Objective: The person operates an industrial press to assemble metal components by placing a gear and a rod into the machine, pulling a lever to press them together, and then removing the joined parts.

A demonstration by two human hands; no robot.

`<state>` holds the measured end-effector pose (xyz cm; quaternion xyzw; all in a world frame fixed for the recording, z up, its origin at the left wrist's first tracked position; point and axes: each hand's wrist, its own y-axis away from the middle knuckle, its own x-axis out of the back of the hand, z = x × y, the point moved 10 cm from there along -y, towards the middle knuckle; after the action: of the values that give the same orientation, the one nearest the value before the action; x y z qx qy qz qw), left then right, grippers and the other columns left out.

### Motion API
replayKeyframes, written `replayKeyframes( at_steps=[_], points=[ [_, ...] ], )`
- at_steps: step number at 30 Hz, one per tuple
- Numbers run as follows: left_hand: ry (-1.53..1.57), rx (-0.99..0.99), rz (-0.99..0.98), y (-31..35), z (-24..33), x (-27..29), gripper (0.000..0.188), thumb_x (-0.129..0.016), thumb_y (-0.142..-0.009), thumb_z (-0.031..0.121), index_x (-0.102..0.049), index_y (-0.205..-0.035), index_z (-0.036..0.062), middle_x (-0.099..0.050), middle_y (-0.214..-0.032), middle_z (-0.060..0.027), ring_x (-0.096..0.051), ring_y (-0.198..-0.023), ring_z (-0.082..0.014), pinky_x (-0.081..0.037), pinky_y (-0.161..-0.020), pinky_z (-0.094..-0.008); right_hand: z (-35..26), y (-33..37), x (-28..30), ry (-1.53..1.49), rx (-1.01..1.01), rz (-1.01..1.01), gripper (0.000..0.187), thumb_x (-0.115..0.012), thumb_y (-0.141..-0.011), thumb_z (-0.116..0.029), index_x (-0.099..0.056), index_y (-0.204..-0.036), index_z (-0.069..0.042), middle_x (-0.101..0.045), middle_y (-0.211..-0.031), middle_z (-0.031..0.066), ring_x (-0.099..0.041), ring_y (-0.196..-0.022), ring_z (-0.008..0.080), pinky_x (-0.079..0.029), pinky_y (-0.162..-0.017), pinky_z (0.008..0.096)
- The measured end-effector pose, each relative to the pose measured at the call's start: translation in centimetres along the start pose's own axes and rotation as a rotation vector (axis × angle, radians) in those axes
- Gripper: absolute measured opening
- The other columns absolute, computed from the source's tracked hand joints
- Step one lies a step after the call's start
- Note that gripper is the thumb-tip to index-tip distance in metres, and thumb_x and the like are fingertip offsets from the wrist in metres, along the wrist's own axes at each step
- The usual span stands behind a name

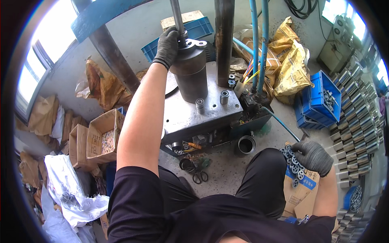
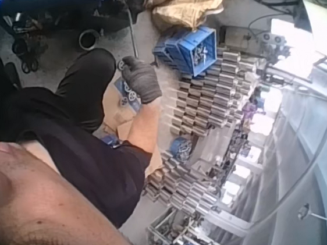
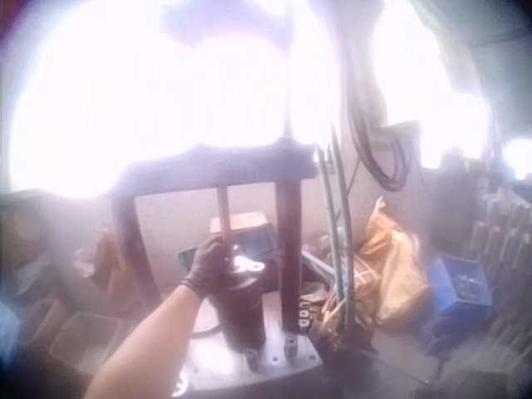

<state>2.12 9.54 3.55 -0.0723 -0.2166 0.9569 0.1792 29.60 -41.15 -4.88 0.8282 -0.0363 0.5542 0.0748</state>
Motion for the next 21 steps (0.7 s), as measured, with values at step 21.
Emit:
replayKeyframes(
  at_steps=[21],
  points=[
    [0.055, 0.012, -0.017, -0.4, -0.6, 0.0, 0.029, -0.047, -0.092, 0.010, -0.072, -0.105, 0.0018, -0.070, -0.086, -0.0085, -0.065, -0.076, -0.0173, -0.056, -0.076, -0.0311, 0.5, -0.2, -0.3, -0.059, -0.075, -0.077, 0.032, -0.067, -0.090, -0.012, -0.075, -0.119, 0.000, -0.075, -0.105, 0.0239, -0.073, -0.099, 0.0397, -0.057, -0.090, 0.0448]
  ],
)
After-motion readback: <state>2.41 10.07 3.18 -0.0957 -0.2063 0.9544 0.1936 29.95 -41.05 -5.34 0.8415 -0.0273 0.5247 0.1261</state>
